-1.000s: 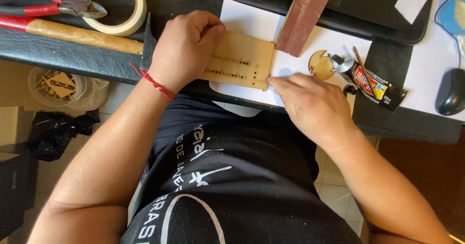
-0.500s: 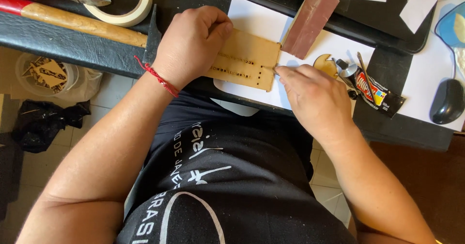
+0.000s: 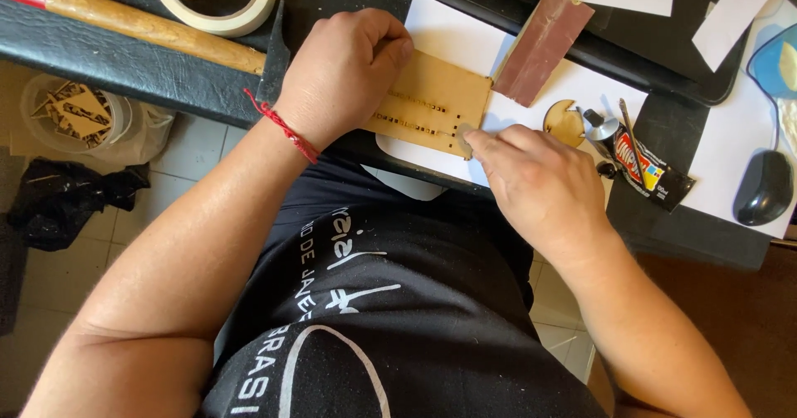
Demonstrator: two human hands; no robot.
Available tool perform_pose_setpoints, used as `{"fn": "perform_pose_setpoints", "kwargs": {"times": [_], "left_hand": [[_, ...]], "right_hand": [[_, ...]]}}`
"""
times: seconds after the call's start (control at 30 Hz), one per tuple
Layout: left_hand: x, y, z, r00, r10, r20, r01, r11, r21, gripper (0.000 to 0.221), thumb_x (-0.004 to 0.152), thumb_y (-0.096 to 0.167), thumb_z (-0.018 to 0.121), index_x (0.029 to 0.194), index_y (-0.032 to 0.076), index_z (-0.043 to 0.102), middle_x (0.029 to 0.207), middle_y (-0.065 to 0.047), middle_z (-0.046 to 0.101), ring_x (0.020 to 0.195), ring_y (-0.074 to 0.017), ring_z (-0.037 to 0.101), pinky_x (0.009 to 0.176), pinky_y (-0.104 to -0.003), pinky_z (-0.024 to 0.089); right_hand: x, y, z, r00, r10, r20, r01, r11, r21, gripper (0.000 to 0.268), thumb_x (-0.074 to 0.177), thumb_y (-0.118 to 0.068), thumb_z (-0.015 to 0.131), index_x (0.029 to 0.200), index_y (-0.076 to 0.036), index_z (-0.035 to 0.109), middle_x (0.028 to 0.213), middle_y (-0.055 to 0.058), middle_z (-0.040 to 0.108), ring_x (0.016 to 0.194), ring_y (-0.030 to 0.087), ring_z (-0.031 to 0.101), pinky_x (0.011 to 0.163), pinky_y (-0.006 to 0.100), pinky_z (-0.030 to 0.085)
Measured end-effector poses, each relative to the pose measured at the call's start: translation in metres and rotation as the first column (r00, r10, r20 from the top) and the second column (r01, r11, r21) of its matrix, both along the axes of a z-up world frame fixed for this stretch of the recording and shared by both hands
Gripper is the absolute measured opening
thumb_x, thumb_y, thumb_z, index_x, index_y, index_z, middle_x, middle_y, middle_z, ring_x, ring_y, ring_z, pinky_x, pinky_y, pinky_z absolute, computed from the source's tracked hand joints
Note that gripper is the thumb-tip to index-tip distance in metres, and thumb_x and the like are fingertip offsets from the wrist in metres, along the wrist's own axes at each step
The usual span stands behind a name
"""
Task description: Removing small laser-cut pieces from wooden boards using a small tool and sanding the edges.
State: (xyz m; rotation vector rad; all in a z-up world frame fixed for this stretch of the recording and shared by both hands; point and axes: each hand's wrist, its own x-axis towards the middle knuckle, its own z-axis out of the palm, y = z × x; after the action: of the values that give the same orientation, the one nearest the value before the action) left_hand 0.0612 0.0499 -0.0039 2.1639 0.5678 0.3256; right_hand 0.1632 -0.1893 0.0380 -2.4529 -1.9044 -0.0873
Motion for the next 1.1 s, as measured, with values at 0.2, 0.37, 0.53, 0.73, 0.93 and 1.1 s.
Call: {"fn": "perform_pose_setpoints", "kwargs": {"times": [0.2,0.37,0.53,0.73,0.93,1.1], "left_hand": [[0.001,0.001,-0.005,1.000,-0.011,-0.009,0.011,1.000,0.009,0.020,0.091,0.027,0.055,0.090,0.015,0.072,0.074,-0.004,0.070,0.071,-0.0287,0.063,0.062,-0.044,0.045],[0.002,0.001,-0.007,1.000,-0.015,-0.001,0.015,1.000,0.014,0.020,0.092,0.026,0.055,0.090,0.014,0.071,0.072,-0.005,0.069,0.069,-0.0297,0.062,0.061,-0.045,0.044],[0.002,0.001,-0.009,1.000,-0.016,0.006,0.016,0.999,0.031,0.020,0.092,0.026,0.056,0.089,0.014,0.071,0.077,-0.005,0.072,0.073,-0.0316,0.064,0.063,-0.046,0.046],[0.003,0.002,-0.013,0.999,-0.023,0.029,0.022,0.999,0.038,0.020,0.092,0.026,0.056,0.088,0.013,0.071,0.075,-0.006,0.071,0.071,-0.0316,0.064,0.061,-0.046,0.046],[0.004,0.002,-0.014,0.999,-0.021,0.041,0.019,0.999,0.051,0.020,0.092,0.026,0.057,0.088,0.014,0.071,0.078,-0.006,0.072,0.073,-0.0323,0.065,0.063,-0.046,0.046],[0.003,0.002,-0.014,0.999,-0.022,0.050,0.020,0.999,0.039,0.022,0.093,0.027,0.056,0.088,0.012,0.071,0.079,-0.007,0.072,0.073,-0.0333,0.064,0.063,-0.046,0.045]], "right_hand": [[-0.002,-0.002,-0.006,1.000,0.012,0.002,-0.012,1.000,-0.014,0.034,0.094,-0.015,0.069,0.127,-0.021,0.073,0.091,-0.002,0.066,0.076,0.026,0.066,0.057,0.047,0.057],[-0.001,0.000,-0.002,0.998,0.035,0.043,-0.033,0.999,-0.036,0.032,0.094,-0.018,0.069,0.126,-0.021,0.073,0.088,-0.001,0.064,0.071,0.026,0.064,0.051,0.046,0.055],[0.000,0.002,0.007,0.991,0.046,0.127,-0.034,0.995,-0.095,0.033,0.097,-0.025,0.066,0.130,-0.027,0.071,0.088,-0.003,0.064,0.073,0.025,0.066,0.048,0.045,0.055],[-0.001,0.006,0.010,0.988,0.052,0.142,-0.029,0.988,-0.154,0.035,0.096,-0.025,0.066,0.130,-0.026,0.070,0.083,0.000,0.062,0.071,0.026,0.065,0.047,0.045,0.056],[0.000,0.009,0.015,0.977,0.076,0.199,-0.041,0.984,-0.174,0.032,0.095,-0.023,0.066,0.126,-0.027,0.072,0.082,-0.001,0.062,0.069,0.025,0.066,0.042,0.043,0.054],[-0.001,0.010,0.015,0.971,0.100,0.215,-0.075,0.990,-0.121,0.030,0.093,-0.022,0.068,0.122,-0.028,0.073,0.083,-0.002,0.062,0.069,0.025,0.066,0.046,0.043,0.053]]}}
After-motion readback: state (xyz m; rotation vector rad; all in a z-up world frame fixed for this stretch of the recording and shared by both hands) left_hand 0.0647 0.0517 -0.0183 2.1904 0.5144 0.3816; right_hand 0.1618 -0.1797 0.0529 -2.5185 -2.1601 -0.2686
